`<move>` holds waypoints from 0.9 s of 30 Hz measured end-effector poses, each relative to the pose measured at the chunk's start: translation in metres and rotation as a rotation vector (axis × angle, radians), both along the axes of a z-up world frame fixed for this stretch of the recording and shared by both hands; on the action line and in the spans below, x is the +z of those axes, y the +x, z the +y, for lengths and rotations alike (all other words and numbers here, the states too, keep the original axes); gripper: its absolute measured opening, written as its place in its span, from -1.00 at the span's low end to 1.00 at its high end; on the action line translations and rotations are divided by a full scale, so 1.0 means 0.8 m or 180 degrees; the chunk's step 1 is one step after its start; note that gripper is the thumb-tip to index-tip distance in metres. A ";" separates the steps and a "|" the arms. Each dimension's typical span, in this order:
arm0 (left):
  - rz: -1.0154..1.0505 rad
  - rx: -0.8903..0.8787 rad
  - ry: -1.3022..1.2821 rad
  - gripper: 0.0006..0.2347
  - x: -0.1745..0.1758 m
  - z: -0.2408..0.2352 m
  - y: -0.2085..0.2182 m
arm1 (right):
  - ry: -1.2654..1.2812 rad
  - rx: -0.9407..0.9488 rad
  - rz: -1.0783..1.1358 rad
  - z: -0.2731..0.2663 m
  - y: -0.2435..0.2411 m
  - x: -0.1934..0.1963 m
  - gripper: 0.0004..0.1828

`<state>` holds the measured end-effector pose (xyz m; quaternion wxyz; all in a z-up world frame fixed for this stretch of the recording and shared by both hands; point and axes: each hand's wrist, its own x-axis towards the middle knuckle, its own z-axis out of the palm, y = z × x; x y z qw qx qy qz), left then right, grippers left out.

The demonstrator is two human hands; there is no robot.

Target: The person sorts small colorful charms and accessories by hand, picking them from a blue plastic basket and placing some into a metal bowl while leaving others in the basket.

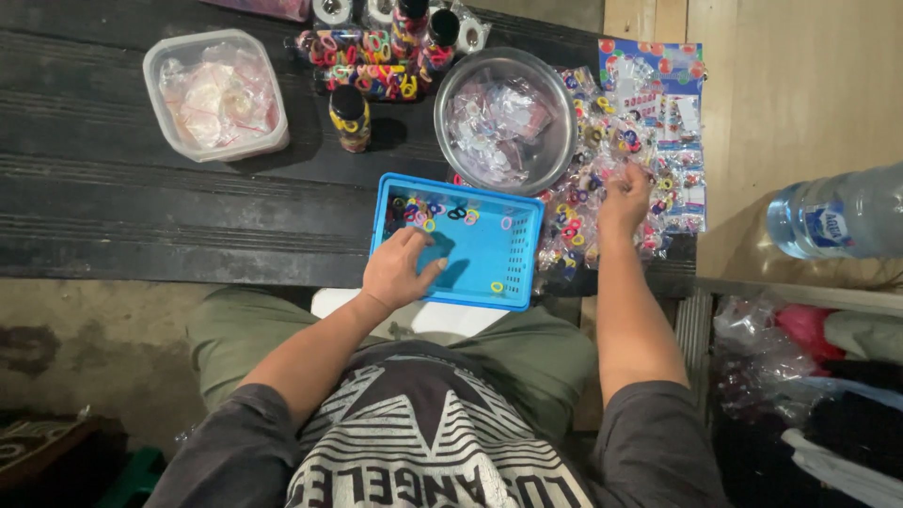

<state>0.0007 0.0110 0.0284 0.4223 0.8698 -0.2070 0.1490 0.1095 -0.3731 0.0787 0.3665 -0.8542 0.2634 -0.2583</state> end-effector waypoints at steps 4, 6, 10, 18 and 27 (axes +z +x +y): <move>-0.0077 0.0113 -0.0009 -0.72 0.000 -0.003 0.000 | -0.0395 0.0191 -0.0591 -0.020 0.014 -0.044 -0.66; -0.0061 0.0086 -0.0076 -0.70 -0.002 -0.002 -0.001 | -0.0569 0.0584 -0.0956 -0.004 0.022 -0.044 -0.68; 0.0003 0.0079 -0.0200 -0.70 0.016 0.001 -0.001 | -0.0387 0.0941 -0.0621 0.085 0.035 -0.009 -0.64; -0.0049 0.0079 -0.0250 -0.69 0.018 -0.001 0.000 | -0.0656 0.2086 -0.1015 0.215 0.079 -0.026 -0.70; -0.0116 0.0152 -0.0250 -0.71 0.020 -0.001 0.001 | -0.1417 0.1661 0.1449 0.199 0.107 -0.096 -0.48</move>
